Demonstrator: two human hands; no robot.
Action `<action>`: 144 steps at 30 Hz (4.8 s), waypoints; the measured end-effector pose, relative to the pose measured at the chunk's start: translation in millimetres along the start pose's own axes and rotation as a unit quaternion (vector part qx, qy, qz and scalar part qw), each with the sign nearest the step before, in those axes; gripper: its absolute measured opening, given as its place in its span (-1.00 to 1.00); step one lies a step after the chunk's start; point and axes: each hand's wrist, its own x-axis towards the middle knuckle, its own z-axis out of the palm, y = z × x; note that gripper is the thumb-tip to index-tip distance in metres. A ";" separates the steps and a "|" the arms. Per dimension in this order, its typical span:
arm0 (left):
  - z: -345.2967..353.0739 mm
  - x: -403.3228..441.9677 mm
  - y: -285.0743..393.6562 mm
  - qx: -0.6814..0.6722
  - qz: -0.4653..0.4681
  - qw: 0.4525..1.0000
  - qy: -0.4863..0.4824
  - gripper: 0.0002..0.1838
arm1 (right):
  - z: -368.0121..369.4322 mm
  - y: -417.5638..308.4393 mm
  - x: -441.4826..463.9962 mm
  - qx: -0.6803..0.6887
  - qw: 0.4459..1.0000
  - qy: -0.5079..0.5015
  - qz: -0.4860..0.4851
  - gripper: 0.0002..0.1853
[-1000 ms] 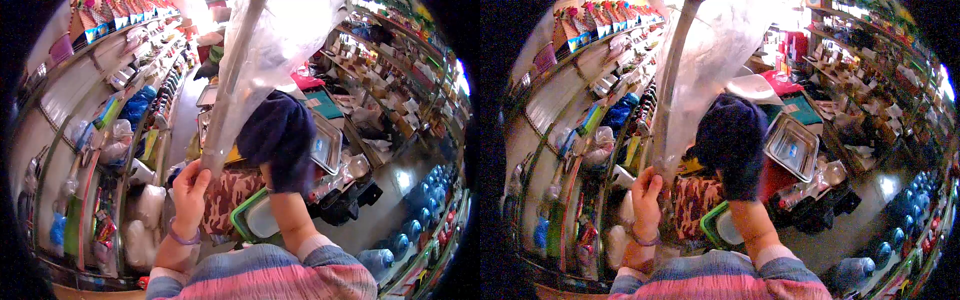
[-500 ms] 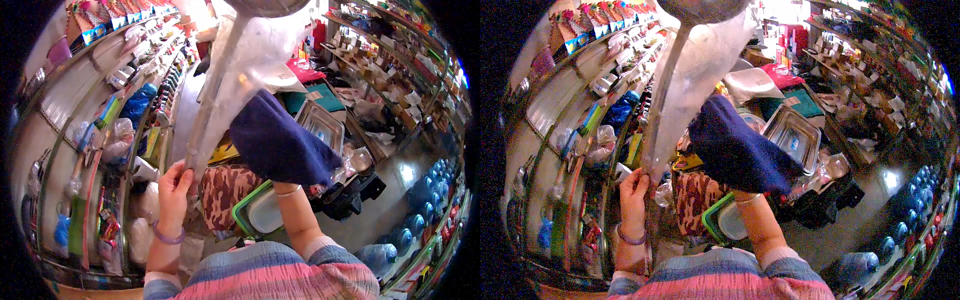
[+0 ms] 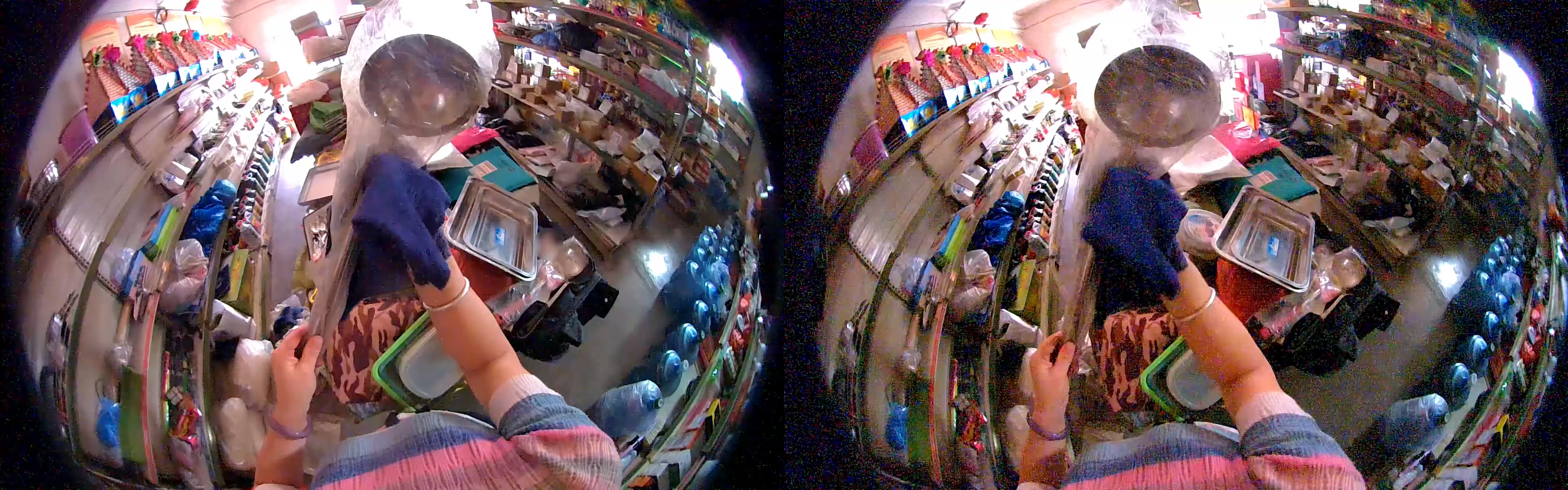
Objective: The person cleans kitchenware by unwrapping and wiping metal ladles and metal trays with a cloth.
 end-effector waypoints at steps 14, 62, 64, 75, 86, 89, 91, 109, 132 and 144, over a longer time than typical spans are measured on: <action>-8.9 -17.6 0.9 -0.059 -0.123 0.990 -0.037 -0.76 | -8.9 77.3 18.1 0.135 0.949 0.275 -0.077 -0.81; 45.5 -5.8 -55.6 -0.036 0.079 0.994 -0.060 -0.63 | 142.5 1.2 -109.1 0.700 0.683 -0.167 0.127 -0.73; 50.0 -3.2 -82.3 0.119 0.156 0.978 -0.064 -0.64 | 147.6 -0.1 -113.5 0.657 0.702 -0.183 0.204 -0.71; -110.2 55.7 -27.5 -0.089 -0.023 0.996 -0.006 -0.74 | 112.5 -0.3 -108.8 0.506 0.807 -0.304 -0.011 -0.49; -172.4 78.3 14.8 -0.319 0.073 0.923 0.203 -0.79 | 131.1 -34.8 -130.8 0.517 0.663 -0.541 0.022 -0.51; -181.8 68.5 31.5 -0.329 0.053 0.922 0.198 -0.85 | 129.8 -43.3 -125.8 0.506 0.658 -0.558 0.010 -0.50; -188.7 68.0 22.8 -0.338 0.082 0.910 0.227 -0.85 | 136.9 -37.6 -126.0 0.477 0.671 -0.567 -0.015 -0.50; -405.5 0.7 51.3 -0.228 0.153 0.810 0.519 -0.88 | 276.9 30.2 -125.6 0.494 0.707 -0.502 -0.069 -0.39; -461.7 -58.7 3.5 -0.017 0.019 0.865 0.500 -0.83 | 297.6 -53.7 -34.3 0.638 0.621 -0.448 0.079 -0.43; -493.6 -0.1 -46.7 -0.186 0.000 0.893 0.410 -0.84 | 330.5 -23.0 21.1 0.067 0.936 -0.113 -0.327 -0.73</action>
